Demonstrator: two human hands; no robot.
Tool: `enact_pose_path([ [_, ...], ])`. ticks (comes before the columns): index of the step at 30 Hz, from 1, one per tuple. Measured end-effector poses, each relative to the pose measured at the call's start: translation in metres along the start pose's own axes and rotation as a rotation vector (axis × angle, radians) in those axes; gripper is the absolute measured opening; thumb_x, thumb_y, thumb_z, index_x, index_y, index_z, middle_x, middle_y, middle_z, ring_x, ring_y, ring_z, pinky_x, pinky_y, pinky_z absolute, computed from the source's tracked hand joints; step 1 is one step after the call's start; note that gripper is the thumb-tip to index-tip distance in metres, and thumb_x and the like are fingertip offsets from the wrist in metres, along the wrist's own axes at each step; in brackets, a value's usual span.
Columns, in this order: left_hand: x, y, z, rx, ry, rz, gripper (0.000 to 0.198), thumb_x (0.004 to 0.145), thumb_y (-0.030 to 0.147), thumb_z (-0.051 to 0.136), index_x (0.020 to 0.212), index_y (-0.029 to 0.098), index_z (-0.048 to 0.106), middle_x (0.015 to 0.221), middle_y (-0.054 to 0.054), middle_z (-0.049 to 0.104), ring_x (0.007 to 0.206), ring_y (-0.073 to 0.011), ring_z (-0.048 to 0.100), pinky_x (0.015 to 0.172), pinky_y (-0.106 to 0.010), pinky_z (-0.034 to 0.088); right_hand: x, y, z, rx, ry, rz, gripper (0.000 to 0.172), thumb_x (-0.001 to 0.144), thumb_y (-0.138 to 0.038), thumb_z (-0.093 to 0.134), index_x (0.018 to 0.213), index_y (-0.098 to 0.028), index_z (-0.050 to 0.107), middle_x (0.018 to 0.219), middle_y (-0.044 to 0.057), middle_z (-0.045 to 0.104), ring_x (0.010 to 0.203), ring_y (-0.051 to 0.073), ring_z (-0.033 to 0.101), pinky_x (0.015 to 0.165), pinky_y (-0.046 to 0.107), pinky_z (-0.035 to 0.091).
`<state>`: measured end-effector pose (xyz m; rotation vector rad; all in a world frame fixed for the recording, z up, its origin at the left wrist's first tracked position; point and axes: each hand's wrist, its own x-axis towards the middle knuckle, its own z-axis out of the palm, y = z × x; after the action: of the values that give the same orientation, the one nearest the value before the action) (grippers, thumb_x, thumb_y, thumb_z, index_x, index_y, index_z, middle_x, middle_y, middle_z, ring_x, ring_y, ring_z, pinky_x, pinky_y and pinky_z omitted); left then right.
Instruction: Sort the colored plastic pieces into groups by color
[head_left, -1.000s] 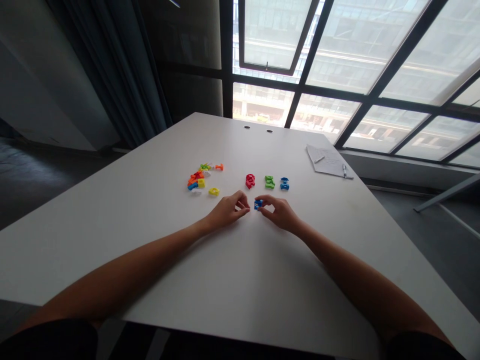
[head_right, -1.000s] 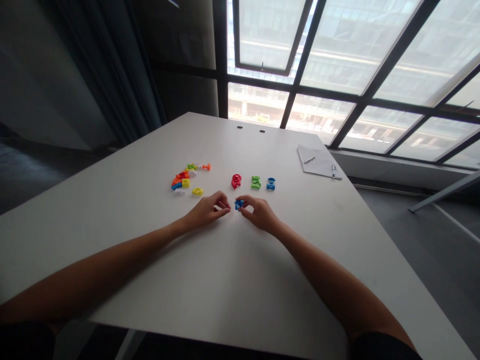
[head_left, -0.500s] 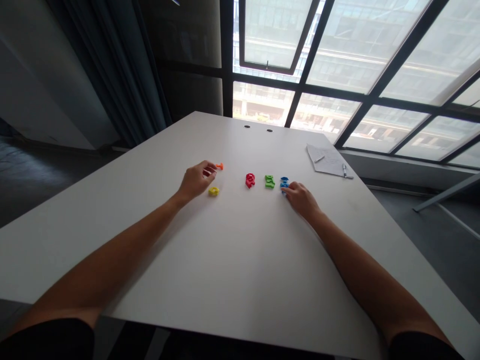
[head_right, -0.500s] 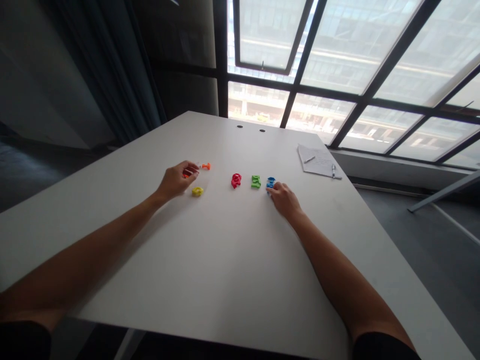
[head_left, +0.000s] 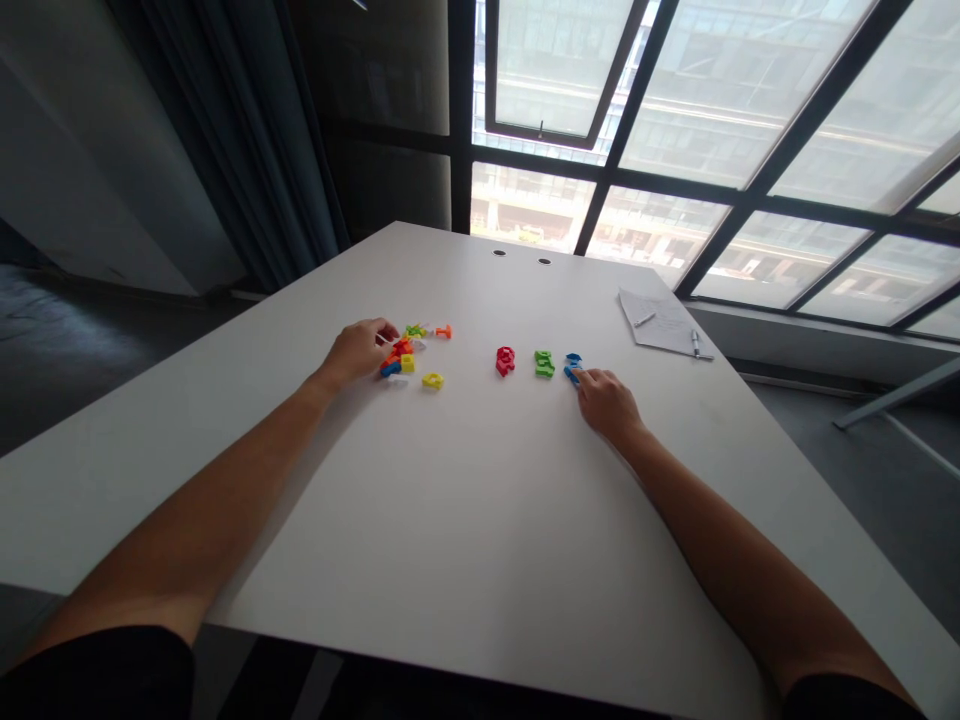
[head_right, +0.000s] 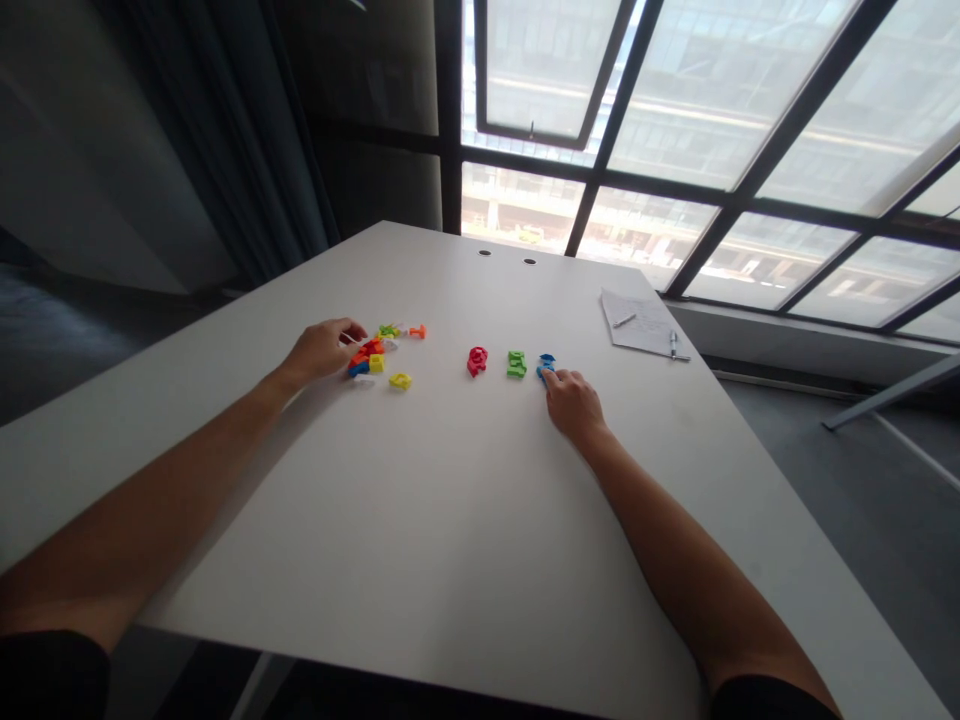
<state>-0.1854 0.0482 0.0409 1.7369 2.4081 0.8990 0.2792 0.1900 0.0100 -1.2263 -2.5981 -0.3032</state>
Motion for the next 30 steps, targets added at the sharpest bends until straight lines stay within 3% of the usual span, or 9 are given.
enact_pose_path([
  [4,0.005,0.002,-0.017,0.118,-0.317,0.072,0.031,0.070,0.040,0.063,0.095,0.026,0.073,0.099,-0.003,0.079,0.091,-0.0249,0.074,0.077,-0.029,0.054,0.000,0.001,0.002,0.030,0.028,-0.004,0.034,0.104,-0.015,0.047,0.127,-0.019,0.072,0.122,0.012,0.076,0.108,0.026,0.065,0.086,0.033,0.051],
  [7,0.006,0.006,-0.023,0.212,-0.423,0.091,0.036,0.070,0.045,0.062,0.098,0.026,0.074,0.101,-0.003,0.079,0.090,-0.0240,0.073,0.073,-0.026,0.050,0.001,0.002,0.003,0.063,0.082,0.007,0.034,0.102,-0.014,0.049,0.124,-0.019,0.074,0.126,0.011,0.075,0.109,0.026,0.065,0.088,0.033,0.050],
  [12,0.003,0.007,-0.017,0.315,-0.411,0.076,0.037,0.067,0.047,0.068,0.098,0.030,0.078,0.097,-0.004,0.080,0.084,-0.0239,0.071,0.066,-0.025,0.045,0.002,0.009,0.006,0.106,0.160,0.119,0.032,0.095,-0.012,0.052,0.116,-0.017,0.075,0.111,0.013,0.077,0.099,0.028,0.066,0.084,0.035,0.047],
  [16,0.003,0.002,-0.012,0.320,-0.358,0.078,0.034,0.065,0.048,0.071,0.094,0.032,0.079,0.094,-0.004,0.079,0.080,-0.0246,0.070,0.064,-0.026,0.043,0.003,0.013,0.012,0.115,0.137,0.125,0.026,0.090,-0.011,0.054,0.102,-0.017,0.076,0.099,0.013,0.077,0.093,0.029,0.065,0.085,0.037,0.045],
  [22,0.006,-0.001,-0.010,0.289,-0.342,0.090,0.029,0.062,0.048,0.078,0.086,0.031,0.079,0.088,-0.004,0.078,0.076,-0.0245,0.069,0.068,-0.026,0.045,0.003,0.011,0.018,0.147,0.108,0.030,0.029,0.089,-0.010,0.055,0.104,-0.019,0.078,0.106,0.011,0.079,0.101,0.028,0.066,0.094,0.037,0.043],
  [26,0.007,0.000,-0.011,0.335,-0.384,0.097,0.030,0.060,0.043,0.077,0.088,0.032,0.080,0.092,-0.004,0.078,0.079,-0.0250,0.069,0.068,-0.026,0.045,0.003,0.013,0.019,0.183,0.170,0.099,0.029,0.091,-0.012,0.053,0.105,-0.018,0.077,0.107,0.012,0.078,0.102,0.029,0.066,0.095,0.040,0.043],
  [30,0.006,0.002,-0.013,0.365,-0.409,0.068,0.032,0.061,0.042,0.076,0.091,0.032,0.080,0.092,-0.004,0.079,0.077,-0.0245,0.069,0.067,-0.027,0.044,0.003,0.019,0.023,0.202,0.211,0.166,0.035,0.094,-0.018,0.054,0.125,-0.014,0.071,0.122,0.016,0.075,0.111,0.033,0.064,0.098,0.042,0.043],
])
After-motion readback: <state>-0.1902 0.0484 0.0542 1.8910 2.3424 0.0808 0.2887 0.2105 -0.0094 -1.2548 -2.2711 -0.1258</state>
